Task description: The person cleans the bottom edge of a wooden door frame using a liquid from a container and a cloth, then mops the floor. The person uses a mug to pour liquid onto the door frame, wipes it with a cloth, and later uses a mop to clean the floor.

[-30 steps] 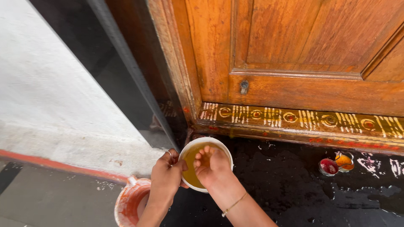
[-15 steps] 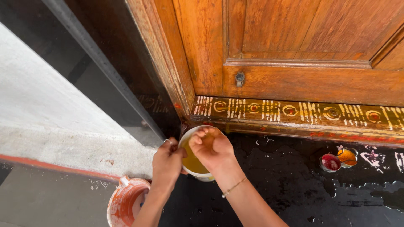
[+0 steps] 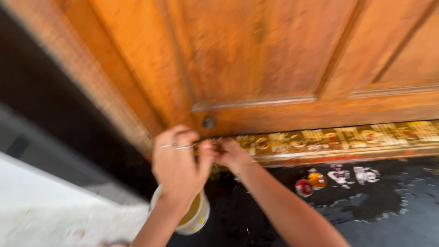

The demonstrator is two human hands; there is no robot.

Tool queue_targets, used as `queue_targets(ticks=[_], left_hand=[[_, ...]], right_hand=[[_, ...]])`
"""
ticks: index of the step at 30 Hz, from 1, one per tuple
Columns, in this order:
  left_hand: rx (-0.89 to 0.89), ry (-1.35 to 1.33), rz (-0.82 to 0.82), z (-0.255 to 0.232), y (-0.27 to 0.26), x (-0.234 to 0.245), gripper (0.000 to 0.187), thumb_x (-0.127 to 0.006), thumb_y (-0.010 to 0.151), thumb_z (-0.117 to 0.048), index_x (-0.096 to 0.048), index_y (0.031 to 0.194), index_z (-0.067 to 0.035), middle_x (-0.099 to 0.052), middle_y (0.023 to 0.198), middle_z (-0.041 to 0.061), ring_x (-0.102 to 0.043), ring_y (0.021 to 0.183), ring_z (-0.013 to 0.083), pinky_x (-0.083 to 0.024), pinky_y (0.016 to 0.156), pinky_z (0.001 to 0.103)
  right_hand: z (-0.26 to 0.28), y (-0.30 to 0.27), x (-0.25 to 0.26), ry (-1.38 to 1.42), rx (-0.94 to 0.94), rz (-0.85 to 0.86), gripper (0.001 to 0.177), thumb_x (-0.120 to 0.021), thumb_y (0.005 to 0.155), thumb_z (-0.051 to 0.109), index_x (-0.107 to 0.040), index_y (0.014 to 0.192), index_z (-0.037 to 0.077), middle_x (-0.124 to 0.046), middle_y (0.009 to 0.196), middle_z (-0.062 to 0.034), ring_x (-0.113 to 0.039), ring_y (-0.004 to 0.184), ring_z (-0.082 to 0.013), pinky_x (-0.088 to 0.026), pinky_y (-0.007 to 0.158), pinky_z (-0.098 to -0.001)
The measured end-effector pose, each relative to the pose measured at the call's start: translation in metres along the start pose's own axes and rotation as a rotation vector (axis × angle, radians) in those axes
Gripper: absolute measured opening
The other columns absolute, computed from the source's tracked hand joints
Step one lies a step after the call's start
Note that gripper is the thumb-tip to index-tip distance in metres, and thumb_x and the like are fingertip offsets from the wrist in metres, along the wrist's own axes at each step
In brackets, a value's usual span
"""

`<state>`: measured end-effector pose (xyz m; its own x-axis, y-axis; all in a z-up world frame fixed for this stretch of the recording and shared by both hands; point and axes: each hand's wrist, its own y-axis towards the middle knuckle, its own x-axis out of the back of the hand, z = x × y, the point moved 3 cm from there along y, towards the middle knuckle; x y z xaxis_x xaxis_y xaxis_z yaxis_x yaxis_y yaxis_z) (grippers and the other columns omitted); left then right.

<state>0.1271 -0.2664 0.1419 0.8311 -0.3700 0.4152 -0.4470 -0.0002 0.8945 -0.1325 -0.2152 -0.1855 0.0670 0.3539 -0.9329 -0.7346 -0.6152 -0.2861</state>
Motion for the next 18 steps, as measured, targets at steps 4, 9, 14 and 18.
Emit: queue_targets(ticks=[4,9,14,18], left_hand=[[-0.460,0.003,0.163,-0.043,0.021,-0.086,0.027,-0.069,0.091,-0.030,-0.065,0.103,-0.007,-0.065,0.111,0.014,-0.057,0.089,0.0281,-0.049,0.075,0.044],[-0.649,0.041,0.316,-0.089,-0.019,-0.160,0.023,-0.064,0.092,-0.032,-0.066,0.099,-0.010,-0.066,0.113,0.009,-0.059,0.097,0.0239,-0.051,0.077,0.038],[-0.499,0.131,0.485,-0.089,-0.053,-0.208,0.029,-0.060,0.093,-0.033,-0.069,0.106,-0.009,-0.065,0.105,0.007,-0.060,0.097,0.0216,-0.054,0.078,0.037],[-0.307,0.253,0.565,-0.079,-0.040,-0.213,0.028,-0.055,0.095,-0.033,-0.068,0.101,-0.009,-0.065,0.099,0.008,-0.060,0.091,0.0217,-0.056,0.073,0.038]], right_hand=[[0.193,-0.051,0.098,-0.019,0.247,-0.263,0.012,-0.056,0.103,0.008,-0.057,0.090,0.008,-0.059,0.081,-0.0087,-0.057,0.072,-0.0211,-0.054,0.065,-0.0343],[0.436,-0.241,0.114,-0.436,0.583,-0.695,0.003,-0.058,0.098,0.008,-0.059,0.101,0.010,-0.063,0.098,-0.0091,-0.064,0.092,-0.0235,-0.060,0.084,-0.0425],[0.553,-0.388,0.049,-2.497,0.727,-1.181,0.018,-0.067,0.087,0.004,-0.074,0.103,0.004,-0.074,0.105,-0.0141,-0.067,0.099,-0.0253,-0.059,0.082,-0.0416],[0.536,-0.382,0.044,-2.744,0.831,-1.362,0.007,-0.065,0.098,0.011,-0.070,0.095,0.008,-0.072,0.093,-0.0131,-0.068,0.089,-0.0271,-0.057,0.074,-0.0426]])
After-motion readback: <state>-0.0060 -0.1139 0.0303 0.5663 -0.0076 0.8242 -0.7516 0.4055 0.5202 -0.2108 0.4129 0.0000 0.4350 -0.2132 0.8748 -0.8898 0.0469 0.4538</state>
